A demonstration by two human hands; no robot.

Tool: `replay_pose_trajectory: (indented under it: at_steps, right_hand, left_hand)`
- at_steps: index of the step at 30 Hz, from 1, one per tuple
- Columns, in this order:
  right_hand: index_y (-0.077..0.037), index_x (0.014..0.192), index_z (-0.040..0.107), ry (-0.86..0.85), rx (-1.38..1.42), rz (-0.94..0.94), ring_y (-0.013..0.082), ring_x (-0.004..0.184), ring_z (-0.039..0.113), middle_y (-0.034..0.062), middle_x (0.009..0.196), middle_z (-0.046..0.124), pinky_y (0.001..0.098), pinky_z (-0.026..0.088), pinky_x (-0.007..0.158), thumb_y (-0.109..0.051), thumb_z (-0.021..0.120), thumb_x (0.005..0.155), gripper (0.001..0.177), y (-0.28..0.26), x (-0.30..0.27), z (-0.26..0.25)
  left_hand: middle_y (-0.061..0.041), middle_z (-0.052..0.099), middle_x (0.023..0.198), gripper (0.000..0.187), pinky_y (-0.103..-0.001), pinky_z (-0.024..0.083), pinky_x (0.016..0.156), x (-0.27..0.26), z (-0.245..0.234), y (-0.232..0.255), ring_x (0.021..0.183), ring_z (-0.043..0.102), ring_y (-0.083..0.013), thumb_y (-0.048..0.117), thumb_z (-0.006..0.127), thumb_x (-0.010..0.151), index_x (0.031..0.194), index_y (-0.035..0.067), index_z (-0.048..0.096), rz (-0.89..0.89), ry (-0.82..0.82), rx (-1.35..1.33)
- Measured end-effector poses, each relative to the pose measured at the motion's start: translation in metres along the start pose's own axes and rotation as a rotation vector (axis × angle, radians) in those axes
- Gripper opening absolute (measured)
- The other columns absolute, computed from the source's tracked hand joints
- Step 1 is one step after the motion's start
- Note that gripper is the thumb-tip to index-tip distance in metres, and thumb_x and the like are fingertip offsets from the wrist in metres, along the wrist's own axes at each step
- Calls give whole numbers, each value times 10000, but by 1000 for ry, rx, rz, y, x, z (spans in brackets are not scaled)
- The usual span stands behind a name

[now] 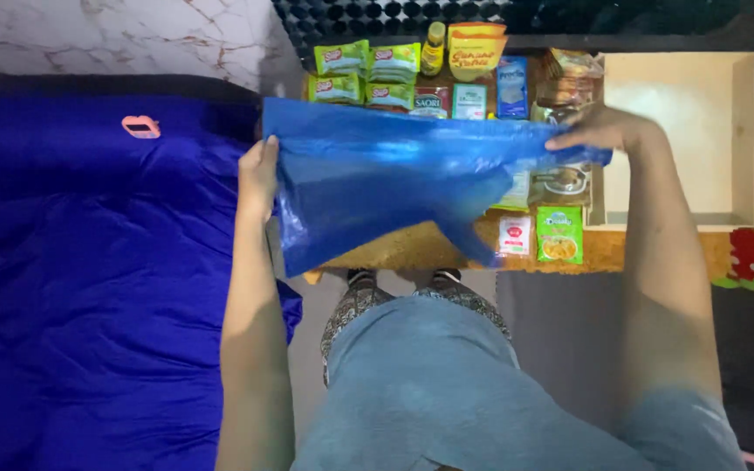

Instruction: Folding a blue plastic shopping bag on a table.

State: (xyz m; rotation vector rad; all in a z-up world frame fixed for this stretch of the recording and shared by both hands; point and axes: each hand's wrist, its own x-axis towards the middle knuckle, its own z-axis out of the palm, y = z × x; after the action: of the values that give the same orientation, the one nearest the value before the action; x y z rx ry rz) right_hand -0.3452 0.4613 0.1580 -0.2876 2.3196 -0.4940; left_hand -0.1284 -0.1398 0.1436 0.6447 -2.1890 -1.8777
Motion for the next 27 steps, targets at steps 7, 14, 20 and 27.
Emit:
replay_pose_trajectory:
  at_steps: [7,14,20,27]
  right_hand:
    - [-154,1350,761,308,-240,-36,419,1172,692,242,1244,733,505,519,1103,-584,779,809,692,-29,46,-3]
    - [-129,1487,572,1059,-756,-77,346,1496,434,157,1522,545,681,158,1230,-186,587,1057,434,-57,58,133]
    - [-101,1523,435,650,-306,-377,376,1534,305,189,1618,352,696,185,1222,-455,745,859,814,-171,-37,236]
    - [-92,1623,225,448,-346,-456,354,1569,158,190,1699,170,590,181,1241,-545,616,911,930,-150,-6,302]
  left_hand:
    - [-44,723,866,385,-313,513,735,62,44,-69,800,626,-111,371,616,1071,1032,3,721,145,80,287]
    - [-94,697,881,533,-393,524,673,-35,59,-128,737,648,-221,483,584,1003,1254,14,560,-166,147,218]
    - [-183,688,1070,670,-438,541,792,-156,75,-210,952,686,-312,600,533,1023,1241,-31,591,-403,256,319]
    - [-202,701,1024,553,-491,551,740,-179,89,-209,906,672,-296,483,566,953,1163,-23,645,-743,-97,326]
